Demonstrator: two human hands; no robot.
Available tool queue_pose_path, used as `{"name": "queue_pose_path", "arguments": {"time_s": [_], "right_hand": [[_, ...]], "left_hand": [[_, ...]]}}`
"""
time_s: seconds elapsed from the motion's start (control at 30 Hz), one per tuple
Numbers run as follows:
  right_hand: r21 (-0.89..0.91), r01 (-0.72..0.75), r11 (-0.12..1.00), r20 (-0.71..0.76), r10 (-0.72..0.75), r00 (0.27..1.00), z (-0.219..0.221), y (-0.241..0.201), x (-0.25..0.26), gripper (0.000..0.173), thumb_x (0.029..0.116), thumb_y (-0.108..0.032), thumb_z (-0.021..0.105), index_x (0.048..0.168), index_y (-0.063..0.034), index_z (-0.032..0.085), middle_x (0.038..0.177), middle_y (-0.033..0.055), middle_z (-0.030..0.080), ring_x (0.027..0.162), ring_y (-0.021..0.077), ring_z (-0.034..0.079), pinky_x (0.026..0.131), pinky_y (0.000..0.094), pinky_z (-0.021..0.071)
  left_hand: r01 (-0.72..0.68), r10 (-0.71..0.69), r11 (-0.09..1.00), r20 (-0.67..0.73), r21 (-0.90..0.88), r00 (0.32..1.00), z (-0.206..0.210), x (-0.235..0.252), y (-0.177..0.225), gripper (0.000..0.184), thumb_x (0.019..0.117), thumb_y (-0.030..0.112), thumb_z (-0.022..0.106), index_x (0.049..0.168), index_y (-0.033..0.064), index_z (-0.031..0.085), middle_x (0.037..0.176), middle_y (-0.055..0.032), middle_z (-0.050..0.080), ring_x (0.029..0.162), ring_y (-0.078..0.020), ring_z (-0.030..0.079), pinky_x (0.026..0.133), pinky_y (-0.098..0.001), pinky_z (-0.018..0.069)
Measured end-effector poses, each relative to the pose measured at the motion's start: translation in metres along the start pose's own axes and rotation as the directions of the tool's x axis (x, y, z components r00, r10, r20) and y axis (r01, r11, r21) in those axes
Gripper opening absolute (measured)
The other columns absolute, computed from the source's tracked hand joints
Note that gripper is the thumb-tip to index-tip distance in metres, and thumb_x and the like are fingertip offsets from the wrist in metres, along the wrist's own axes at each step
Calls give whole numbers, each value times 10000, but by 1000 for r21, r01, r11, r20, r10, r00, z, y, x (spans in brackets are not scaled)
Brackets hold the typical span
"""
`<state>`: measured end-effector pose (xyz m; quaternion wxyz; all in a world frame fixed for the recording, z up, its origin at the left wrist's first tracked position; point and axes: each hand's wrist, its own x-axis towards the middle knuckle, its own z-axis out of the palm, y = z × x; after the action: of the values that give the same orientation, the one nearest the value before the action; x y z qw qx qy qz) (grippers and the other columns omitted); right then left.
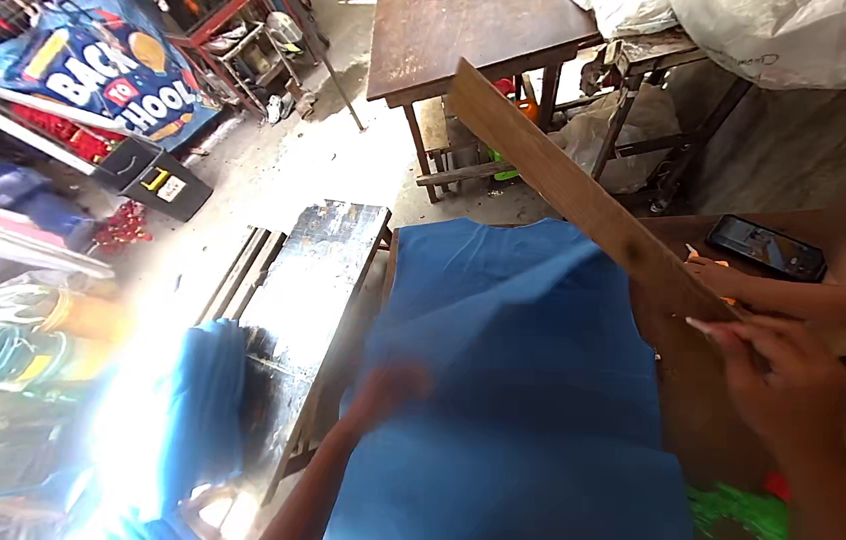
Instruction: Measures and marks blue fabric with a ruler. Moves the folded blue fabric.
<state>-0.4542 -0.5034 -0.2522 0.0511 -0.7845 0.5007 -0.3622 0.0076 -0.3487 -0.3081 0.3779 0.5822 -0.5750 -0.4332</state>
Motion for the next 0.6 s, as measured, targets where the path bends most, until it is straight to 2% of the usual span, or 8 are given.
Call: {"name": "queue_pose_path", "arguments": {"time_s": [0.07, 0.13, 0.27, 0.3, 0.37, 0.43, 0.53, 0.6], "right_hand": [[55, 54, 997, 100, -59, 993, 8, -3, 35, 402, 1049, -219, 500, 1016, 123, 709, 1053, 348, 669, 975, 509, 666, 872, 641, 511], [100, 38, 994, 211, -59, 976, 27, -11, 57, 338, 1037, -170, 530, 1034, 115, 711, 1089, 340, 672, 1055, 522, 644, 959, 692, 449], [89, -136, 987, 514, 72, 855, 86, -25, 70, 276, 1049, -167, 589, 1097, 75, 713, 1122, 294, 673, 1080, 470, 642, 944, 665, 471], [82, -148, 986, 565, 76, 822, 105, -23, 65, 272, 1050, -163, 585, 1104, 73, 711, 1139, 293, 672, 1101, 468, 638, 961, 653, 471], [66, -140, 988, 621, 69, 781, 130, -19, 41, 264, 1054, -125, 563, 1105, 94, 700, 1301, 305, 614, 1250, 476, 567, 1070, 629, 423], [47, -157, 986, 615, 95, 783, 121, -31, 15, 292, 1065, -111, 523, 1137, 124, 679, 1400, 325, 546, 1339, 501, 484, 1131, 627, 359], [44, -246, 968, 561, 181, 808, 61, -65, -49, 394, 1106, -145, 384, 1212, 151, 621, 1254, 355, 605, 1142, 481, 619, 1022, 602, 464], [29, -429, 903, 547, 345, 763, 15, -90, -108, 465, 1124, -178, 286, 1262, 185, 541, 1197, 374, 607, 1032, 479, 649, 921, 610, 512]], "left_hand": [[166, -152, 982, 147, -89, 977, -16, -91, 8, 134, 949, 120, 631, 1017, 124, 747, 1040, 41, 746, 979, -77, 705, 907, -301, 580], [317, -276, 924, 201, -214, 940, -38, -172, -1, 100, 910, 228, 710, 983, 197, 770, 1011, 55, 754, 969, -77, 705, 894, -288, 575], [289, -327, 789, 27, -542, 945, -46, -284, -49, 135, 855, 276, 797, 984, 250, 770, 956, 25, 740, 893, -80, 694, 813, -250, 568], [265, -364, 762, -53, -590, 930, -39, -294, -56, 179, 836, 292, 816, 1004, 259, 765, 962, 31, 743, 879, -70, 699, 809, -241, 576], [222, -440, 691, -156, -688, 884, -17, -296, -65, 239, 844, 258, 816, 1062, 196, 740, 1033, -23, 748, 955, -142, 721, 917, -334, 589], [222, -494, 668, -200, -711, 846, 1, -285, -73, 234, 887, 203, 740, 1100, 121, 686, 1072, -61, 742, 1012, -192, 720, 963, -397, 575], [290, -520, 714, -206, -638, 829, 21, -273, -84, 307, 963, 268, 523, 1171, 90, 660, 1172, -53, 712, 1102, -189, 669, 950, -406, 556], [308, -556, 740, -288, -598, 780, 32, -267, -89, 328, 1011, 335, 478, 1116, 97, 679, 1086, -40, 720, 1032, -168, 674, 883, -393, 562]]}}
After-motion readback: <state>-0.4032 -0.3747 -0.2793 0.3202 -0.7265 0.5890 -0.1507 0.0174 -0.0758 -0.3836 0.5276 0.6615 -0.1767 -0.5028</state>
